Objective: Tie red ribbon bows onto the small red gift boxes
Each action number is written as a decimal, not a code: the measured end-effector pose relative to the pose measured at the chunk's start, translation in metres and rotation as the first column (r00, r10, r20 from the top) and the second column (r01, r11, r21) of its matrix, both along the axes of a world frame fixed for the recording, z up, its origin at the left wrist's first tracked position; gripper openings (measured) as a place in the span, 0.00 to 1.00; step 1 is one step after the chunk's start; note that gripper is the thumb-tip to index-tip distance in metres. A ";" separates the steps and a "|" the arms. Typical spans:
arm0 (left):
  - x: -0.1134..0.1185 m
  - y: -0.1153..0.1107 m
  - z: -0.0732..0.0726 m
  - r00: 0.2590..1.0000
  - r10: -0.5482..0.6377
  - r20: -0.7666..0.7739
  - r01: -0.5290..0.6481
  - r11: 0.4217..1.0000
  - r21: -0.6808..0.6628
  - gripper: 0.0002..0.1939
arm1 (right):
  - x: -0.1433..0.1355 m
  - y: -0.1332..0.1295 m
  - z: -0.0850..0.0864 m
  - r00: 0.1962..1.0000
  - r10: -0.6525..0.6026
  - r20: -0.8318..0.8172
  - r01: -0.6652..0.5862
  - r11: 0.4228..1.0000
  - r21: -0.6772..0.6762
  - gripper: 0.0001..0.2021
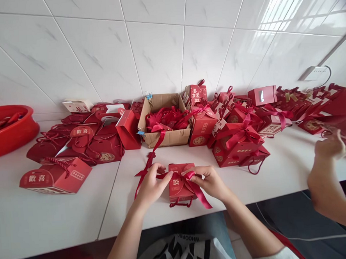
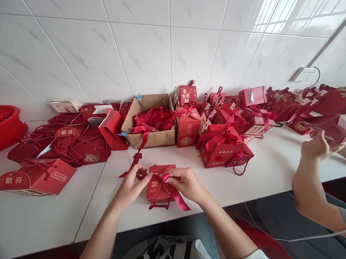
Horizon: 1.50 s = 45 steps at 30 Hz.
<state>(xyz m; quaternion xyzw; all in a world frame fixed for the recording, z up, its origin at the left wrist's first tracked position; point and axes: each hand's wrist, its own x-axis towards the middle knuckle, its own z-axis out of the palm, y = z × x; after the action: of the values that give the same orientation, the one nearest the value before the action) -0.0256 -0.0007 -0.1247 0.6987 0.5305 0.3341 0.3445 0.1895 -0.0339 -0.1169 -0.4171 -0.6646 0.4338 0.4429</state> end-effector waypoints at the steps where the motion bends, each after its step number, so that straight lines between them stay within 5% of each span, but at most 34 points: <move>1: 0.000 -0.001 -0.003 1.000 -0.025 0.006 0.025 0.999 -0.022 0.11 | 0.000 0.000 0.000 1.000 0.013 0.005 -0.013 1.000 0.000 0.10; 10: -0.001 0.003 -0.001 0.949 -0.245 0.198 0.286 0.935 -0.212 0.19 | 0.006 0.001 -0.001 0.994 0.098 -0.046 -0.101 0.993 -0.061 0.10; 18: 0.002 -0.002 -0.005 0.953 -0.144 0.267 0.200 0.960 -0.195 0.19 | 0.007 0.000 -0.012 0.991 0.099 -0.095 -0.105 0.993 -0.057 0.10; 26: 0.001 -0.005 -0.003 0.962 -0.124 0.243 0.166 0.974 -0.157 0.16 | -0.001 -0.003 -0.002 1.000 0.011 -0.027 -0.012 0.998 -0.059 0.09; 35: -0.010 -0.011 0.038 0.940 -0.341 -0.007 0.341 0.940 0.013 0.05 | -0.019 -0.007 0.006 0.987 -0.159 -0.029 0.153 0.977 -0.149 0.10; 41: -0.001 -0.010 0.072 0.862 -0.440 -0.252 0.497 0.832 0.246 0.08 | -0.030 -0.008 0.008 0.961 -0.274 0.029 0.275 0.960 -0.049 0.09; 45: 0.018 0.000 0.088 0.791 -0.547 -0.276 0.606 0.764 0.223 0.10 | -0.031 -0.007 0.007 0.964 -0.261 0.051 0.260 0.965 0.025 0.07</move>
<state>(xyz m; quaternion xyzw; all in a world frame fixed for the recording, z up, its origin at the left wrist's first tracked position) -0.0077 -0.0007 -0.0368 0.9011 0.2629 0.2183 0.2671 0.1587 -0.0413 -0.1101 -0.5085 -0.6194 0.3545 0.4817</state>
